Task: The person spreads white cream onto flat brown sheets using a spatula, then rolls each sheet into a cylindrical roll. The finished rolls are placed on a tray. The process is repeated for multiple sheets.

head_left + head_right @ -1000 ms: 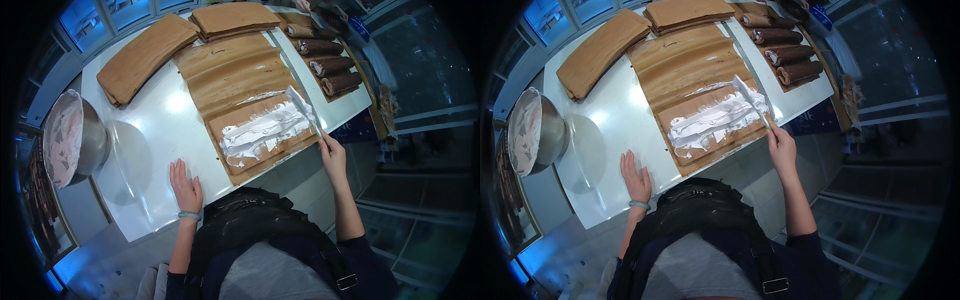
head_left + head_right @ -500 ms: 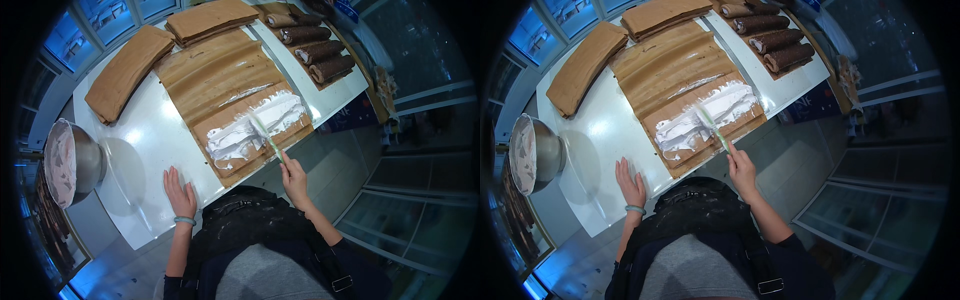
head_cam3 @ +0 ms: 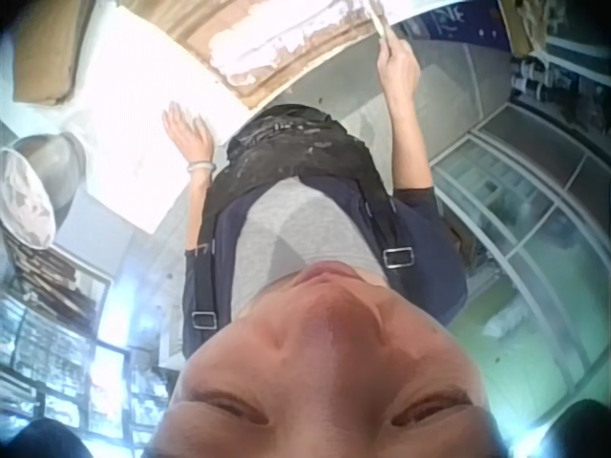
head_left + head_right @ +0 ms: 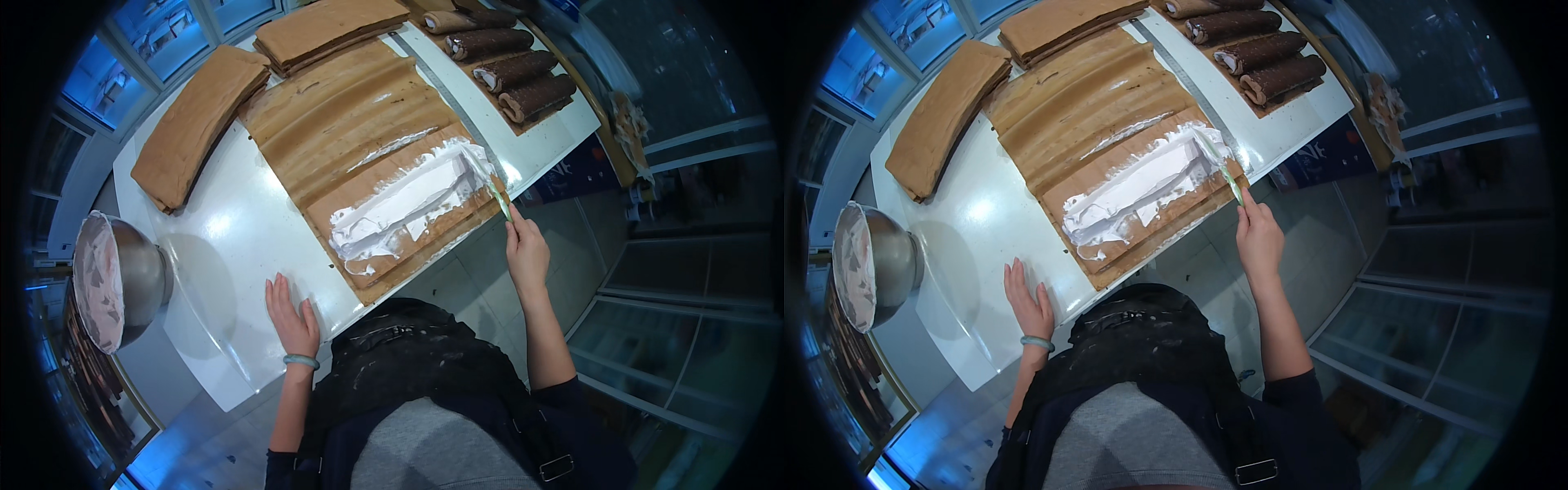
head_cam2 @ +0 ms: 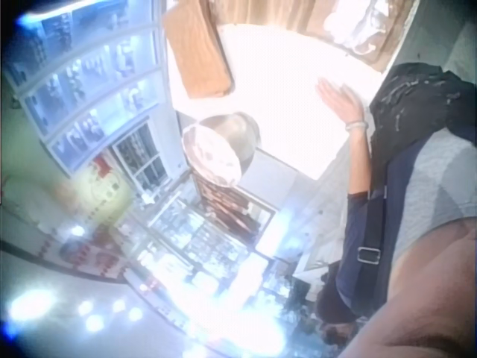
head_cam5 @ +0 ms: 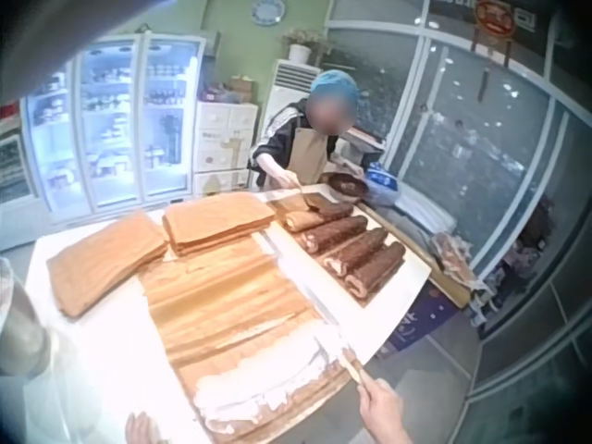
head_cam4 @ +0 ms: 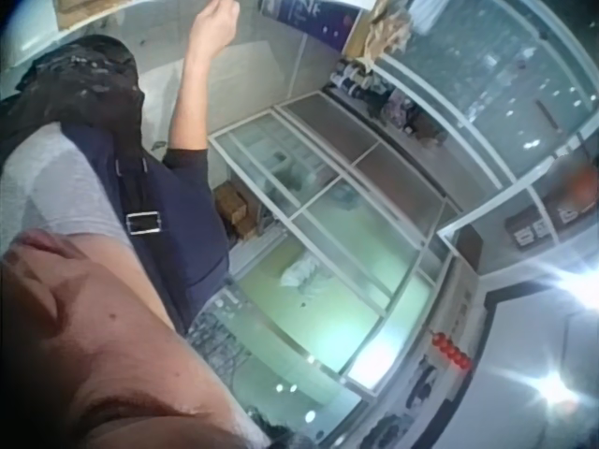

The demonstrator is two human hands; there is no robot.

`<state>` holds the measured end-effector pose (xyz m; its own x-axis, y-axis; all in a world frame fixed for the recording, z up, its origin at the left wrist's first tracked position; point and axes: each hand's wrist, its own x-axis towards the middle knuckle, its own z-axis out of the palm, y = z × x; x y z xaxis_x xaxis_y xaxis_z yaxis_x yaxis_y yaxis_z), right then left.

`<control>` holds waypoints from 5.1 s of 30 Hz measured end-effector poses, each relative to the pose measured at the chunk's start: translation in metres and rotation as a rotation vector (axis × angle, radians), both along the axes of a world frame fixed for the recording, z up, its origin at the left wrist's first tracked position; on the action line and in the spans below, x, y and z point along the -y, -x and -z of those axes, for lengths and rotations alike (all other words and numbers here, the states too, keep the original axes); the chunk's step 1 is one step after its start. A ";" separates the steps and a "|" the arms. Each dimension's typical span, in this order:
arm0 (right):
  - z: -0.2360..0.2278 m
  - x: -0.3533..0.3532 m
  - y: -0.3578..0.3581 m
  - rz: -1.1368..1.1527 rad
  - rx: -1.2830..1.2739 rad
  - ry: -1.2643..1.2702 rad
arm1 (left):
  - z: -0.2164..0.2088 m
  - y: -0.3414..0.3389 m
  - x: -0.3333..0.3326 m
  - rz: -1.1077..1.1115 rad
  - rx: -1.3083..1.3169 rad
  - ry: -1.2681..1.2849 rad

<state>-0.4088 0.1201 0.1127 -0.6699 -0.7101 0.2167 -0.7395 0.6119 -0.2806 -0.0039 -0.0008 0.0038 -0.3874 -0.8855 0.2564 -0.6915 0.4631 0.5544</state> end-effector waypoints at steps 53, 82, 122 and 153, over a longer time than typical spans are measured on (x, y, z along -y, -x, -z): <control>-0.059 0.100 -0.025 -0.847 0.051 -0.338 | -0.004 -0.004 -0.002 0.011 -0.081 -0.062; -0.104 0.186 0.033 -1.091 0.000 -0.529 | 0.000 0.004 -0.003 -0.105 -0.026 0.004; -0.131 0.138 0.079 -0.810 -0.157 -0.581 | 0.007 0.005 -0.004 -0.022 0.044 0.034; -0.078 0.309 -0.310 -1.111 1.466 -0.645 | -0.009 -0.005 -0.008 -0.040 -0.199 0.028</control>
<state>-0.0989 -0.1894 0.1907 0.6698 -0.6083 -0.4259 -0.2461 0.3594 -0.9002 0.0012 0.0067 0.0130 -0.2913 -0.8907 0.3490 -0.5875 0.4544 0.6696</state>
